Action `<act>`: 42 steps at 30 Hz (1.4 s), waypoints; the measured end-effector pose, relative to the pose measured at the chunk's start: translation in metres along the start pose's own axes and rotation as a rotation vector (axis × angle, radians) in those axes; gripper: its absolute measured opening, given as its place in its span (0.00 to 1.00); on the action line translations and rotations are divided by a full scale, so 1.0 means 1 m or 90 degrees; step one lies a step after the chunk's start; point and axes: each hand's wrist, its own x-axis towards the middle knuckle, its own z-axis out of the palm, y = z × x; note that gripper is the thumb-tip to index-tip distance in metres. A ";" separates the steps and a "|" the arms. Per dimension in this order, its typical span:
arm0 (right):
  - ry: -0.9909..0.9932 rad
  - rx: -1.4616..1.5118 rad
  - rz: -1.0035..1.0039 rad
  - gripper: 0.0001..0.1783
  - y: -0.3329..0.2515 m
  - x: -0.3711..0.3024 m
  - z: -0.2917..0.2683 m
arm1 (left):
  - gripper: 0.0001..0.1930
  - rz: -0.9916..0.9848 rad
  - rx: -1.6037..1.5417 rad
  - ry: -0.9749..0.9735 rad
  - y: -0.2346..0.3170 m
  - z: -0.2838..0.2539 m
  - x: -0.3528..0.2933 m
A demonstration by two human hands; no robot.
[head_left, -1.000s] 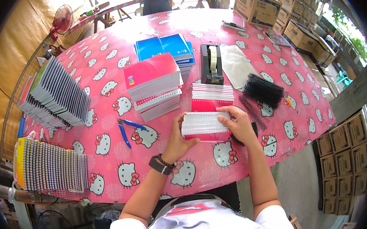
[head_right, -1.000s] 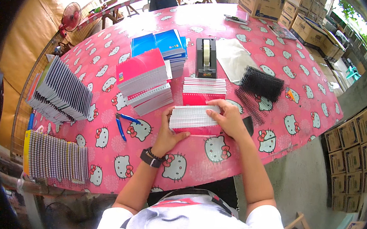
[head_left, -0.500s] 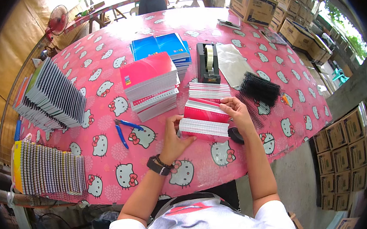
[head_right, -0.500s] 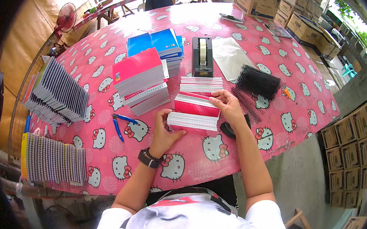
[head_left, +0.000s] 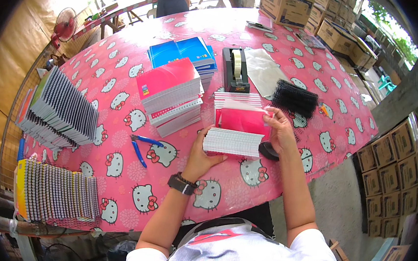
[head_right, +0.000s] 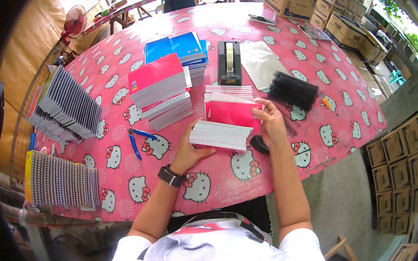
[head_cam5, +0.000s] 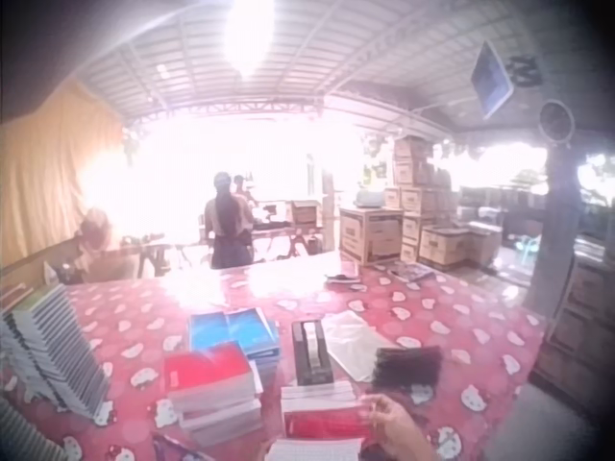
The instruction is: The person inserts spiral bindings into notebooks and stacks them on a table. The person handles yellow and pink notebooks, using a black spiral binding tool to secure the bindings.
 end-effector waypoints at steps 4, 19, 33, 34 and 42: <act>0.085 -0.185 -0.242 0.12 -0.034 -0.007 -0.003 | 0.46 -0.035 -0.117 0.007 0.007 0.005 0.004; -0.747 -1.336 -0.454 0.06 -0.030 -0.086 0.114 | 0.44 -0.147 -0.247 -0.080 0.002 -0.004 0.037; -0.221 -1.201 -0.599 0.18 0.060 -0.121 0.025 | 0.32 -0.148 -0.295 -0.048 0.003 -0.006 0.036; -0.223 -1.201 -0.596 0.18 0.058 -0.113 0.025 | 0.28 -0.171 -0.296 -0.030 -0.001 -0.008 0.035; -0.033 -1.027 -0.535 0.31 0.033 -0.079 0.040 | 0.47 -0.051 -0.087 0.128 -0.003 -0.002 0.013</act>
